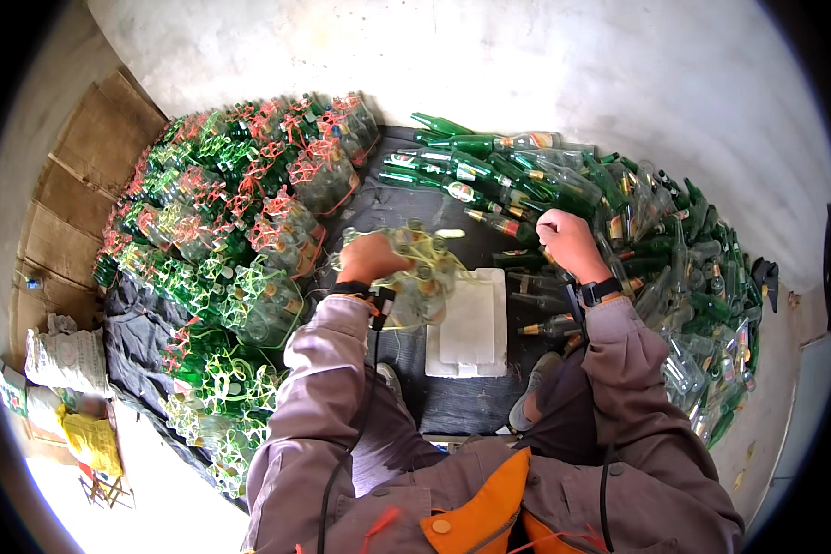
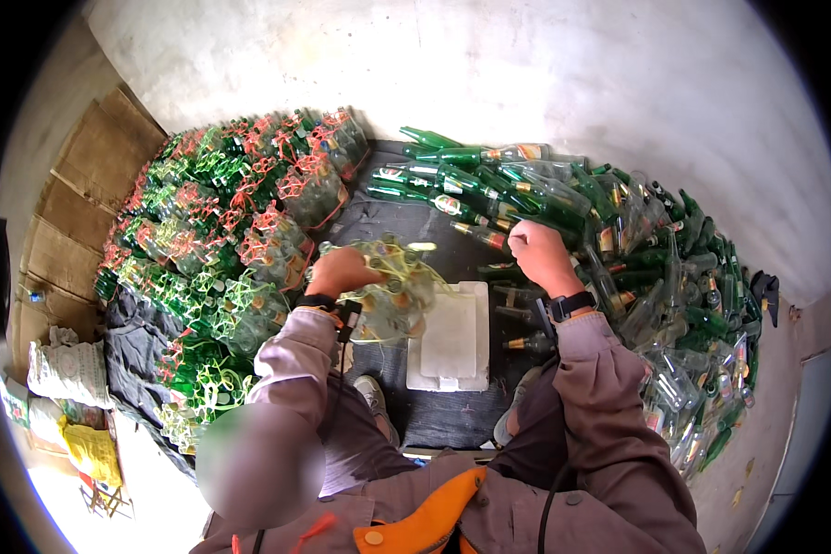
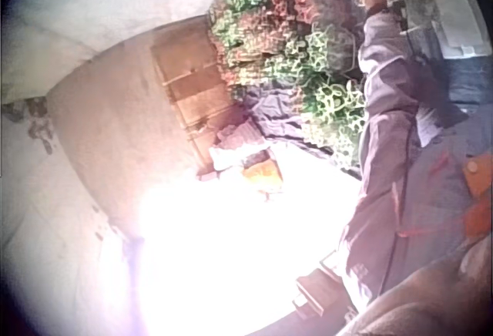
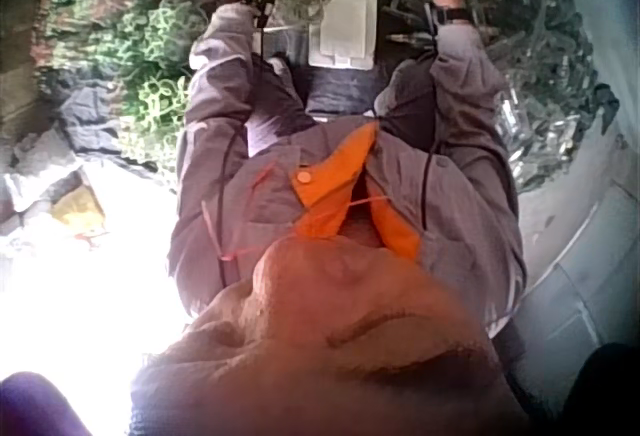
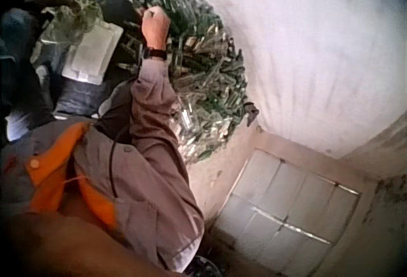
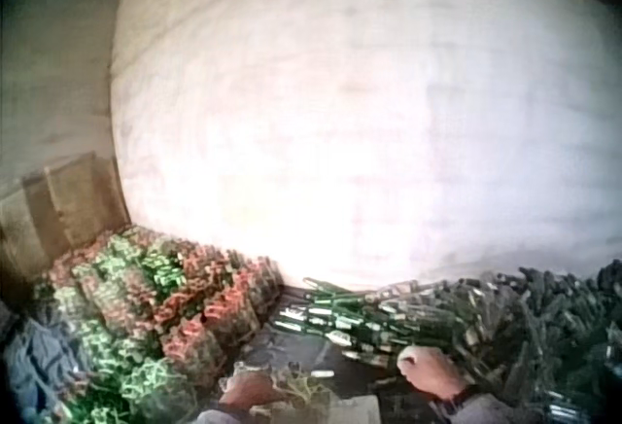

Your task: The person sits on the floor and bundles green glass bottles using a yellow plastic net. They place bottles into the net, pull the netting over the bottles, and tie the net securely. The person then places the completed bundle on a stack of similar bundles.

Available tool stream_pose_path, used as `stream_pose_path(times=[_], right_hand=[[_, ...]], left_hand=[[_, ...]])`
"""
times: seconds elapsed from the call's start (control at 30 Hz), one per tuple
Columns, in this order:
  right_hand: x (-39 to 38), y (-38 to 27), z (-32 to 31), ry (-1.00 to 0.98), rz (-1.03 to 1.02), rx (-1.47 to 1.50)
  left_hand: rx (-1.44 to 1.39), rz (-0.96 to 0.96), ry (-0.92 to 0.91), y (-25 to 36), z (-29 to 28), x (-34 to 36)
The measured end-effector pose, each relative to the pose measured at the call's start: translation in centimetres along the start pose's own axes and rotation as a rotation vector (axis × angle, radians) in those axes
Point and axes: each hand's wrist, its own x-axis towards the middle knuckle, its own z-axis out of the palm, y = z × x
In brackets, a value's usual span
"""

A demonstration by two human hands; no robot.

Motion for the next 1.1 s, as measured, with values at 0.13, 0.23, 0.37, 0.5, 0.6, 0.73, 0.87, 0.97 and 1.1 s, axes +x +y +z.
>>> stream_pose_path(times=[0.13,0.23,0.37,0.5,0.6,0.73,0.87,0.97,1.1], right_hand=[[0.1,0.1,0.1,0.003,0.002,-0.009],[0.2,0.2,0.1,0.007,-0.006,-0.007],[0.7,1.1,0.4,-0.014,-0.056,-0.048],[0.5,0.6,0.2,-0.010,-0.014,-0.014],[0.8,0.0,0.7,-0.024,-0.011,-0.048],[0.7,-1.0,0.4,-0.059,0.044,-0.034],[0.7,-1.2,0.6,-0.091,0.096,0.040],[1.2,0.2,1.3,-0.074,-0.065,-0.030],[1.2,-0.4,1.7,-0.072,-0.043,-0.094]], left_hand=[[-0.069,-0.162,0.069,-4.9,-0.1,0.3],[-0.084,-0.240,0.070,-9.8,0.3,1.1],[-0.173,-0.354,0.052,-16.4,2.2,1.5],[-0.212,-0.407,0.024,-19.7,3.8,0.9],[-0.215,-0.379,0.011,-24.2,5.9,0.4],[-0.195,-0.422,-0.008,-27.1,7.6,-0.3],[-0.194,-0.478,-0.068,-29.7,8.7,-1.1],[-0.238,-0.513,-0.064,-32.0,9.4,-1.6],[-0.203,-0.522,-0.025,-32.6,10.2,-2.4]])
